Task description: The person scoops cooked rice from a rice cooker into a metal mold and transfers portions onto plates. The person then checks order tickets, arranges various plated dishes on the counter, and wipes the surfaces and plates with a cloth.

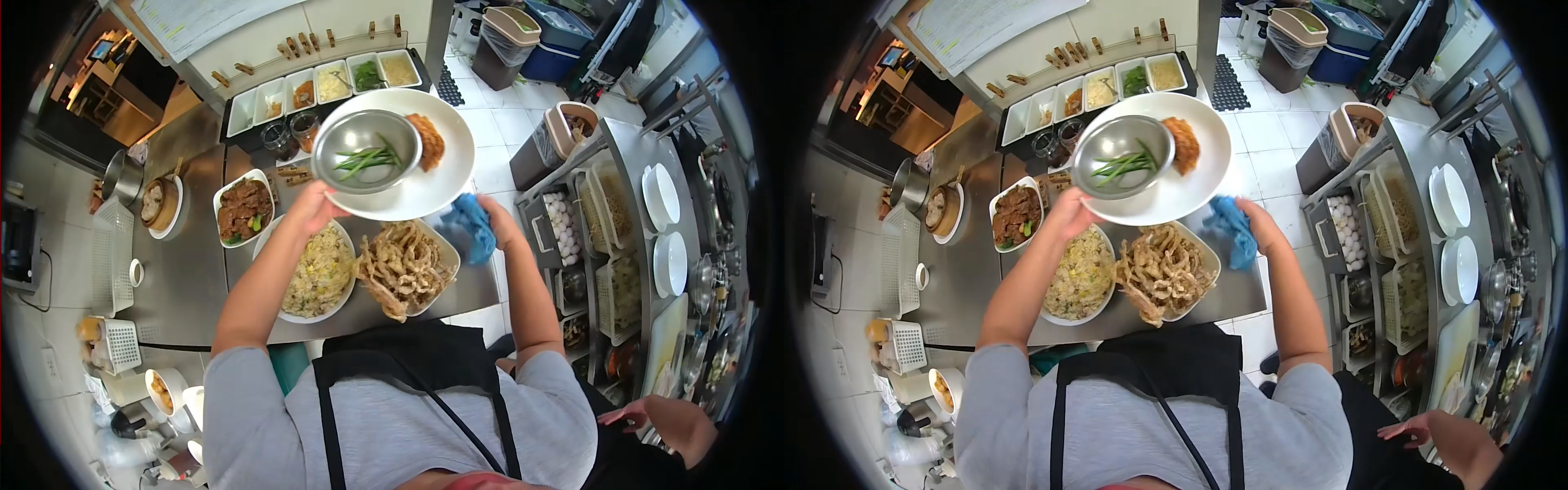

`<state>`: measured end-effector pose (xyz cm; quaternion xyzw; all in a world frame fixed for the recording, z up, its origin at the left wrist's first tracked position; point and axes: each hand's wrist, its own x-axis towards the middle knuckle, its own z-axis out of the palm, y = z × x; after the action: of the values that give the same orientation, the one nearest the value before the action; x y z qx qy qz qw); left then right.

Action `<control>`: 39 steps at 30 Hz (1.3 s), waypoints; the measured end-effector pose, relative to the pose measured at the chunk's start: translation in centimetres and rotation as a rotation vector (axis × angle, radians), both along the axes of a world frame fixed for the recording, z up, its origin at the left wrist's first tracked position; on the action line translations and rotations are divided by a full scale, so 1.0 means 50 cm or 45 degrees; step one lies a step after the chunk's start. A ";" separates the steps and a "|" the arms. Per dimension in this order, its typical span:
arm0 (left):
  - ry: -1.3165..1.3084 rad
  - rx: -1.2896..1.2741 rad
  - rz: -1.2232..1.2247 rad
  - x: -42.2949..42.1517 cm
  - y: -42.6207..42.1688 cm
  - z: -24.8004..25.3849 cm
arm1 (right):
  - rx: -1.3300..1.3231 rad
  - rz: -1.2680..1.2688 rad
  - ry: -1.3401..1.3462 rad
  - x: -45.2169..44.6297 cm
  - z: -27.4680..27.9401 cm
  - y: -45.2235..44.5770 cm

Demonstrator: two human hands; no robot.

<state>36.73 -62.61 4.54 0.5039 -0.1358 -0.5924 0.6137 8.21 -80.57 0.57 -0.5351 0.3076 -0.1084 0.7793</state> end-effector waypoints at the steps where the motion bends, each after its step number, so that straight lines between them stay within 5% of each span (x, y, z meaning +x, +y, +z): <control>1: -0.028 0.030 -0.065 -0.003 -0.024 -0.013 | 0.194 -0.079 -0.073 0.000 0.005 -0.013; 3: -0.090 0.085 -0.187 -0.005 -0.068 -0.034 | 0.384 -0.309 -0.124 0.016 -0.001 -0.033; 6: -0.049 0.144 -0.328 -0.005 -0.112 -0.048 | 0.071 -0.315 0.031 0.026 -0.020 -0.043; 11: 0.065 0.404 -0.738 0.054 -0.155 -0.095 | 0.133 -0.395 0.066 0.029 -0.069 -0.039; 18: -0.200 0.565 -0.765 0.089 -0.154 -0.136 | 0.033 -0.272 0.142 0.068 -0.060 -0.047; 22: -0.947 0.826 -0.736 0.083 -0.114 -0.028 | -0.114 -0.114 0.216 0.084 -0.047 -0.046; 26: -1.187 0.448 -0.380 0.087 0.031 0.102 | -0.390 -0.029 0.539 0.066 -0.093 -0.113; 30: -1.023 0.174 0.348 0.072 0.256 0.132 | -0.855 0.537 0.665 0.037 0.071 -0.121; 31: -0.953 0.109 0.529 0.052 0.313 0.127 | -0.811 0.466 0.511 0.011 0.051 -0.173; 34: -0.757 0.128 0.668 -0.031 0.467 0.078 | -1.417 0.319 0.261 0.063 0.180 -0.164; 35: -0.698 0.196 0.688 -0.069 0.511 0.071 | -1.144 0.436 0.126 0.104 0.226 -0.158; 39: -0.494 0.441 0.759 -0.197 0.670 0.005 | -1.565 0.559 -0.206 0.286 0.363 0.020</control>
<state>26.86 -29.11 4.81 0.7200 0.0051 -0.2963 0.6276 22.49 -79.58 18.72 -0.9234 0.0137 -0.1426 0.3562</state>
